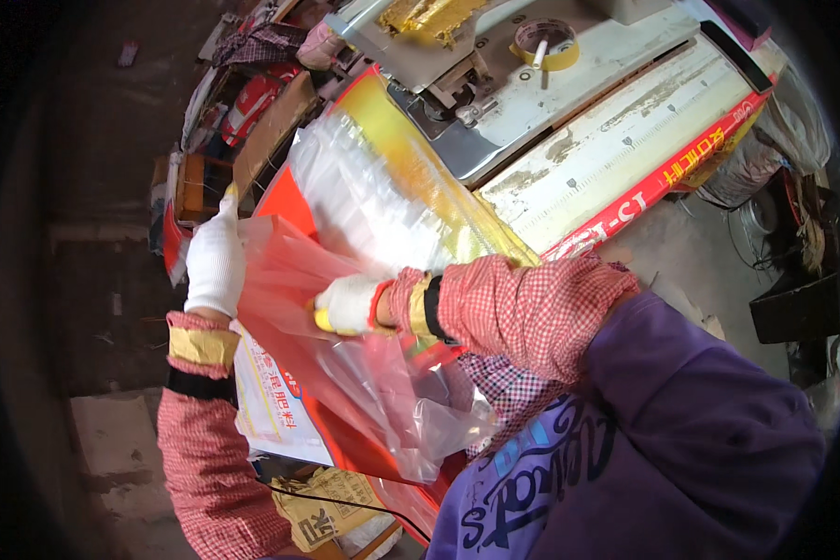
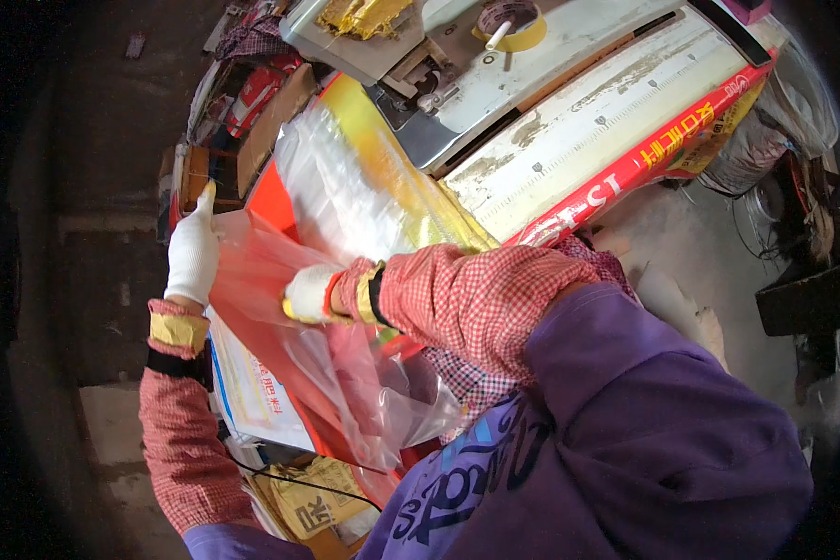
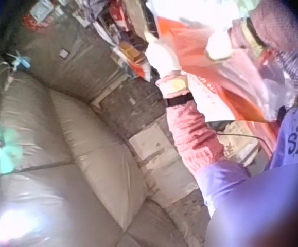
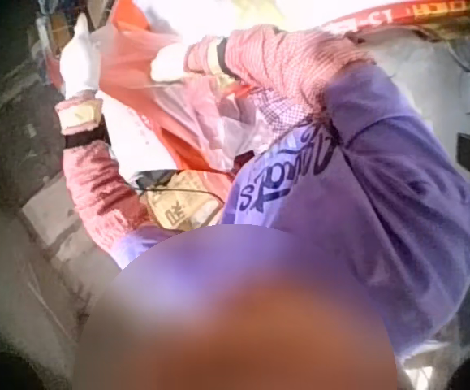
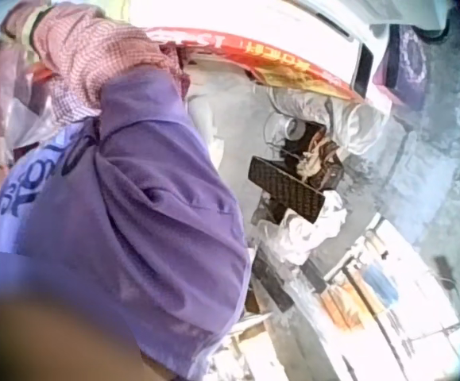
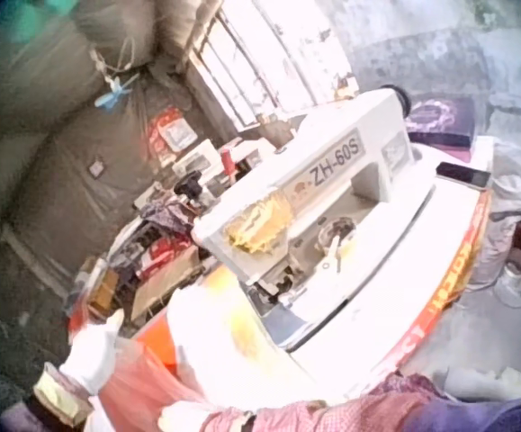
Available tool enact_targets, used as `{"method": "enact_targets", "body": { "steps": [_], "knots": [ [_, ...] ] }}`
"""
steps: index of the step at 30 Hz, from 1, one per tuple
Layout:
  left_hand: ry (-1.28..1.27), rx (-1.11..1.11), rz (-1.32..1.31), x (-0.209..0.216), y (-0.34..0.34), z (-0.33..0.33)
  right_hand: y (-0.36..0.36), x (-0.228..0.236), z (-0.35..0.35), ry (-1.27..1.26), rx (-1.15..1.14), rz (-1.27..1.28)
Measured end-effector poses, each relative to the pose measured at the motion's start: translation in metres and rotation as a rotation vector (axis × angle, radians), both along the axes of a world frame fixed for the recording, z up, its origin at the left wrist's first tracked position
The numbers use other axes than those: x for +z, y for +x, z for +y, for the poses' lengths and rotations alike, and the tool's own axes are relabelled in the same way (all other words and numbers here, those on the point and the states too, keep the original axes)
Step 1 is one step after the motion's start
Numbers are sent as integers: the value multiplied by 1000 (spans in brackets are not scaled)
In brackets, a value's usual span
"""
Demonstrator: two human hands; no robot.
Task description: Manually inserting large industrial bags into a sealing machine.
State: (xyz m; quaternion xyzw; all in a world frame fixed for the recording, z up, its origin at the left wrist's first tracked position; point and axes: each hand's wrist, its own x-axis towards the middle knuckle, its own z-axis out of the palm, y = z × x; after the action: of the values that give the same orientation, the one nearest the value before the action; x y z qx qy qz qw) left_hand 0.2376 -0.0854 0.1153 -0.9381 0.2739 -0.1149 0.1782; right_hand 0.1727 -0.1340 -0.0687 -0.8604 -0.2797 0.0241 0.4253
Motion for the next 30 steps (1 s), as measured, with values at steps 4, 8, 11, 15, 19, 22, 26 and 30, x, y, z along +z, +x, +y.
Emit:
{"method": "enact_targets", "body": {
  "steps": [4,8,11,15,19,22,26,30],
  "knots": [
    [454,-83,-348,31,21,-33,-56,0,30,-98,193,-144],
    [731,-255,-741,95,19,-94,-156,45,-9,86,632,-738],
    [412,-403,-870,105,44,-112,-171,53,-29,-537,1030,-547],
    [466,-130,-499,79,28,-141,-176,9,-94,-258,433,14],
    [324,-68,-414,76,24,-150,-174,-17,-138,373,-143,409],
    [360,-122,-397,75,18,-152,-171,12,-183,406,-837,-386],
    [417,-213,-401,68,10,-157,-138,24,-233,331,-579,214],
    [464,-173,-398,63,7,-158,-159,45,-226,562,-368,264]
  ]
}}
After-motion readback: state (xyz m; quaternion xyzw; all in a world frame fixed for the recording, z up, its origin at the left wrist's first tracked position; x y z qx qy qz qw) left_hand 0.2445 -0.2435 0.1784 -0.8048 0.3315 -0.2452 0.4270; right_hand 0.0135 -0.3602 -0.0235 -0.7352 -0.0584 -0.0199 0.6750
